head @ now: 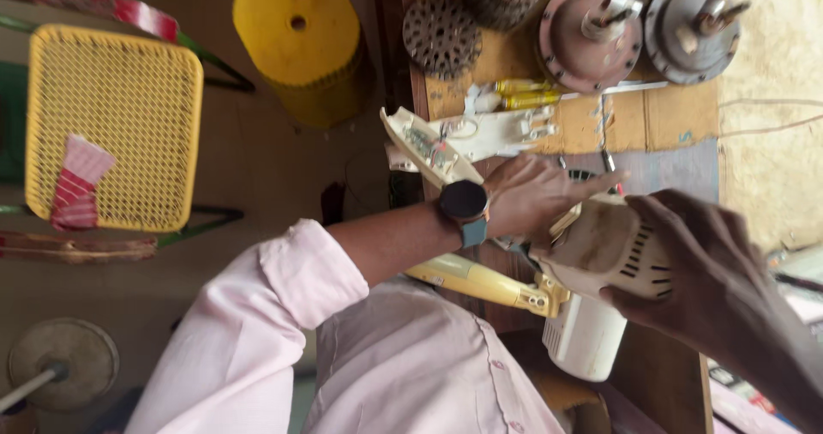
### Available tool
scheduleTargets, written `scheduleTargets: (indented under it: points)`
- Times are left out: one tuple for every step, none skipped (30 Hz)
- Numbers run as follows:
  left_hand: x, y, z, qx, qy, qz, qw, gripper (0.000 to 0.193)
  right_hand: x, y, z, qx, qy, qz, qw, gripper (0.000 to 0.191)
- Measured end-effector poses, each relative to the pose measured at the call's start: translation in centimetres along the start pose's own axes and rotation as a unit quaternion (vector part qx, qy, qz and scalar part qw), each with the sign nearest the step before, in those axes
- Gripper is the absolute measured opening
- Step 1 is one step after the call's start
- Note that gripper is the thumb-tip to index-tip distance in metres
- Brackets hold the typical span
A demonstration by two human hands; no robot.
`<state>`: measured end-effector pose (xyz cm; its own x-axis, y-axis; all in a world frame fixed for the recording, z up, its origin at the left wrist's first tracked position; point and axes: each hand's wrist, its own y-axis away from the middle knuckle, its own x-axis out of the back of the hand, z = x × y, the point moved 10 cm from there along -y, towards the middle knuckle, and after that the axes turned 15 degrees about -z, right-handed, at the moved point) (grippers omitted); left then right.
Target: The person disassembles a ceiling fan, removes the motor housing, and works on the internal wiring using scissors and a screwdriver. They then reassemble the fan components and secure the housing.
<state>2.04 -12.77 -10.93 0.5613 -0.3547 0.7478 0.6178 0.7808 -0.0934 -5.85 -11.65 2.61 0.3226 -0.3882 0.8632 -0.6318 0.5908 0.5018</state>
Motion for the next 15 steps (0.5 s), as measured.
scheduleTargets:
  points:
    - [-0.2, 0.0, 0.0, -0.006, 0.009, 0.015, 1.0, 0.144, 0.0, 0.2, -0.1, -0.01, 0.014, 0.0, 1.0, 0.108]
    - [-0.2, 0.0, 0.1, -0.015, 0.015, 0.032, 0.999, 0.15, 0.2, 0.4, -0.9, 0.02, 0.032, 0.009, 0.999, 0.105]
    - [-0.5, 0.0, -0.1, -0.002, -0.003, 0.028, 1.0, 0.138, 0.6, 0.7, -1.6, 0.049, 0.051, 0.023, 0.997, 0.101]
    - [-0.9, 0.3, 0.0, 0.009, -0.022, 0.022, 0.999, 0.127, 1.1, 1.0, -2.3, 0.076, 0.068, 0.038, 0.994, 0.098]
    - [-1.2, 0.6, 0.1, 0.019, -0.04, 0.013, 0.999, 0.117, 1.1, 1.0, -2.4, 0.074, 0.068, 0.03, 0.995, 0.099]
    - [-1.2, 0.8, 0.1, 0.018, -0.016, 0.01, 1.0, 0.117, 1.3, 1.0, -2.3, 0.069, 0.067, 0.023, 0.995, 0.101]
    - [-1.2, 1.0, 0.2, 0.016, 0.008, 0.008, 1.0, 0.118, 1.4, 0.9, -2.2, 0.064, 0.067, 0.016, 0.996, 0.102]
    - [-1.1, 0.9, 0.2, 0.015, 0.034, 0.008, 0.999, 0.119, 1.6, 0.8, -1.9, 0.053, 0.067, 0.015, 0.996, 0.109]
    - [-0.9, 0.6, 0.7, 0.001, 0.022, 0.011, 1.0, 0.119, 1.7, 0.7, -1.6, 0.044, 0.067, 0.013, 0.997, 0.116]
    - [-0.7, 0.4, 1.0, -0.012, 0.01, 0.013, 1.0, 0.12, 1.7, 0.5, -1.4, 0.037, 0.065, 0.013, 0.997, 0.123]
    - [-0.7, 0.2, 1.2, -0.024, -0.001, 0.012, 1.0, 0.121, 1.6, 0.3, -1.2, 0.025, 0.047, 0.009, 0.999, 0.128]
    - [-0.8, 0.0, 1.3, -0.023, -0.037, 0.006, 0.999, 0.129, 1.4, 0.2, -0.9, 0.014, 0.029, 0.004, 0.999, 0.133]
    - [-1.0, -0.2, 1.2, -0.023, -0.074, 0.0, 0.997, 0.137, 1.1, 0.1, -0.8, 0.003, 0.012, -0.001, 1.0, 0.138]
    - [-1.1, -0.4, 1.3, -0.025, -0.113, -0.004, 0.993, 0.145, 0.9, 0.3, -0.6, -0.014, -0.013, -0.004, 1.0, 0.128]
    - [-1.1, -0.4, 1.4, -0.03, -0.109, 0.001, 0.994, 0.146, 0.8, 0.6, -0.5, -0.03, -0.038, -0.007, 0.999, 0.118]
